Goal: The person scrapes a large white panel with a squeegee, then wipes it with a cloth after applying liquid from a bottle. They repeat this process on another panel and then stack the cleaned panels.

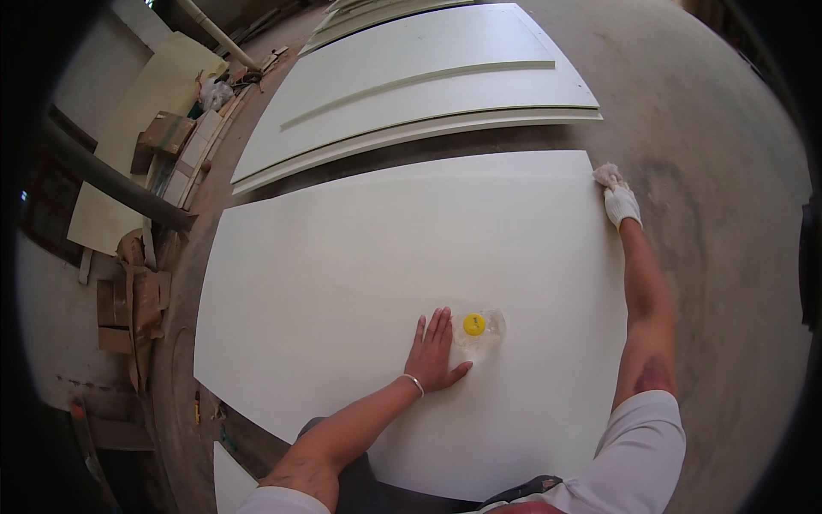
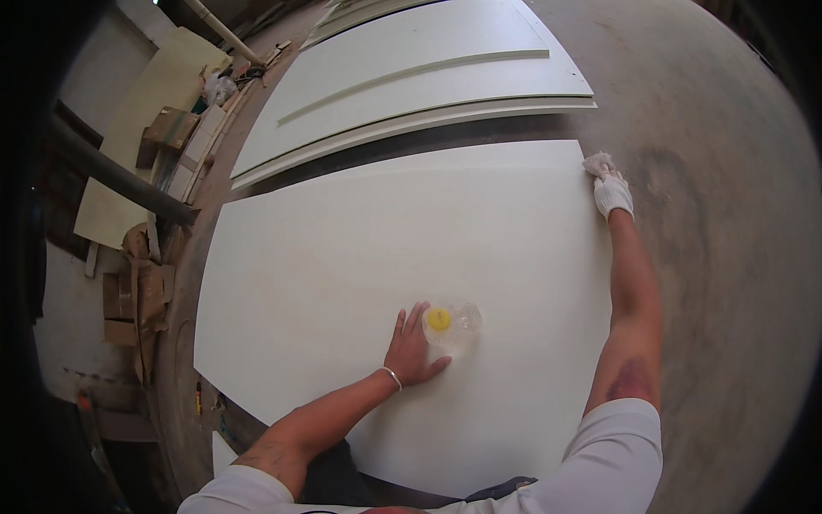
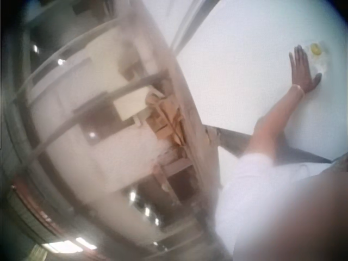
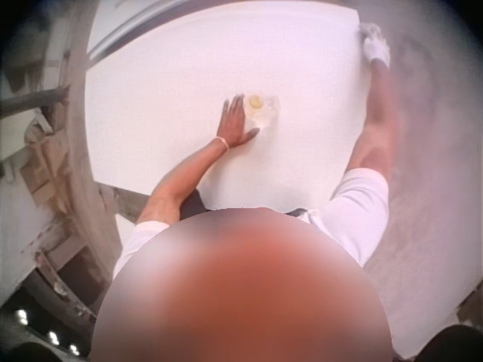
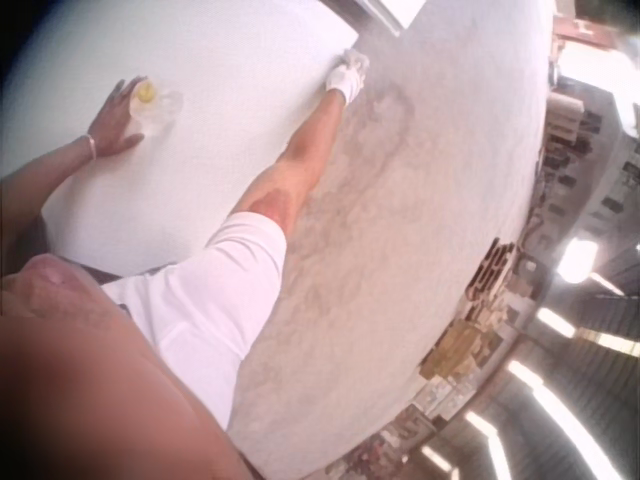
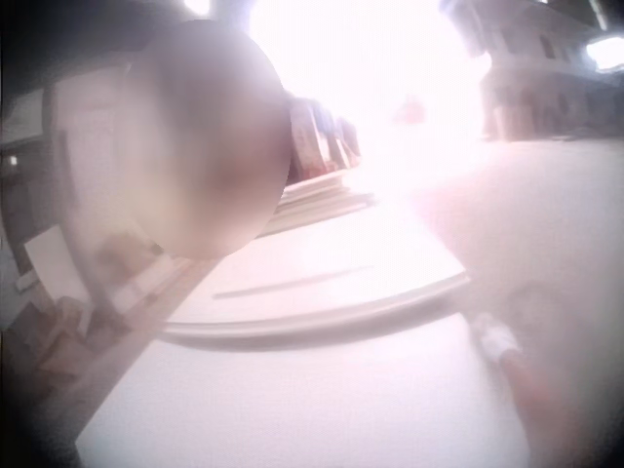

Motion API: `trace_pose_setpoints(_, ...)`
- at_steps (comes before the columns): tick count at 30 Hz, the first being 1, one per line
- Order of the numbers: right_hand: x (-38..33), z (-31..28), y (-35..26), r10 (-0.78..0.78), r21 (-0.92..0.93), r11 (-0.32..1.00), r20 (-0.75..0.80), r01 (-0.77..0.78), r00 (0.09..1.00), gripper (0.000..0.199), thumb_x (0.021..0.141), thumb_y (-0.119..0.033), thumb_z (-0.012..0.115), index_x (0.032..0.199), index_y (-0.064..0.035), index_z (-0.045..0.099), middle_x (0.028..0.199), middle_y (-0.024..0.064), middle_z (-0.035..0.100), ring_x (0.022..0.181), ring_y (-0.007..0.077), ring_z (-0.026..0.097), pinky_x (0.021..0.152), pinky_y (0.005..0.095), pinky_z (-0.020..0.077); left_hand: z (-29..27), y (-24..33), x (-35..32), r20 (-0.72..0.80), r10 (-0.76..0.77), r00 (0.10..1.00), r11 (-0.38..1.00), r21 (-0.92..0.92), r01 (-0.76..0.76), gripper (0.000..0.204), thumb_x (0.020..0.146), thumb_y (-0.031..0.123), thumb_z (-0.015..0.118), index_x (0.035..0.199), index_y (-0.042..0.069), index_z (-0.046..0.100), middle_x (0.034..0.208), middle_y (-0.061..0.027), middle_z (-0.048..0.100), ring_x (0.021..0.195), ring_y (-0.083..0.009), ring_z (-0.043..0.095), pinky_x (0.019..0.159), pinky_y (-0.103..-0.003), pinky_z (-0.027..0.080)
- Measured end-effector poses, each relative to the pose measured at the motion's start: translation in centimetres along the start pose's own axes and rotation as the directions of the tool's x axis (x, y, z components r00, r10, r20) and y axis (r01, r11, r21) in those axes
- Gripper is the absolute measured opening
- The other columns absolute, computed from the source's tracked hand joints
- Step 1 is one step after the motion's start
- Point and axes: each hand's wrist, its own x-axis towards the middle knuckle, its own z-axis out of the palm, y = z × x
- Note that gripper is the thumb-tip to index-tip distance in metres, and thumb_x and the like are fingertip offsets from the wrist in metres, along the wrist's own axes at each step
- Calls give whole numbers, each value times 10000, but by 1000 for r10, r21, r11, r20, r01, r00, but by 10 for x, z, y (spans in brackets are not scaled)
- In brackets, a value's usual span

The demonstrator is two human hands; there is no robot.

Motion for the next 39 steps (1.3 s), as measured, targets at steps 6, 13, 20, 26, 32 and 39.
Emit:
trace_pose_setpoints(6,-248,-29,36,-59,137,989,27,55,998,649,974,-190,584,1593,-78,420,1625,171,436,1502,398,387,1243,442,328,-3,1,1,25,-15,1000,999,-50,16,924,867,520,712,1536,-32,391,1671,-262,228,1598,-384,101,1291,-560,49)
trace_pose_setpoints(13,-306,-41,18,-41,-35,999,-12,40,999,660,977,-207,585,1576,2,406,1615,228,425,1485,411,403,1260,478,278,1,0,3,100,-37,994,999,30,35,1025,892,629,603,1594,-52,298,1695,-241,199,1613,-368,67,1294,-571,28)
trace_pose_setpoints(20,-38,-4,-18,-14,-155,988,-62,4,998,599,1053,-398,441,1564,-87,469,1633,158,437,1504,334,410,1238,432,310,5,-5,4,73,-10,997,999,-49,13,901,871,551,681,1545,21,406,1674,-242,245,1596,-389,120,1286,-584,62)
trace_pose_setpoints(26,-72,-29,-12,-16,-91,996,-3,16,1000,602,1049,-379,434,1594,-123,430,1667,137,386,1521,339,377,1262,420,282,6,-5,7,55,-20,998,995,-93,25,870,845,468,740,1533,42,422,1671,-232,255,1589,-386,148,1284,-586,86)
trace_pose_setpoints(32,-426,-68,20,34,-2,999,116,-34,993,711,874,-171,671,1535,4,473,1616,248,414,1545,414,307,1278,540,213,8,-4,4,5,-7,1000,989,-148,7,876,818,421,761,1540,64,417,1656,-218,286,1579,-392,180,1281,-578,113)
trace_pose_setpoints(39,-553,-45,-7,264,27,964,54,-266,963,753,819,-199,695,1520,-8,499,1624,214,421,1566,402,272,1289,557,123,19,-17,3,-55,93,994,992,-85,-97,822,853,398,770,1514,40,437,1571,-223,404,1462,-473,320,1223,-597,220)
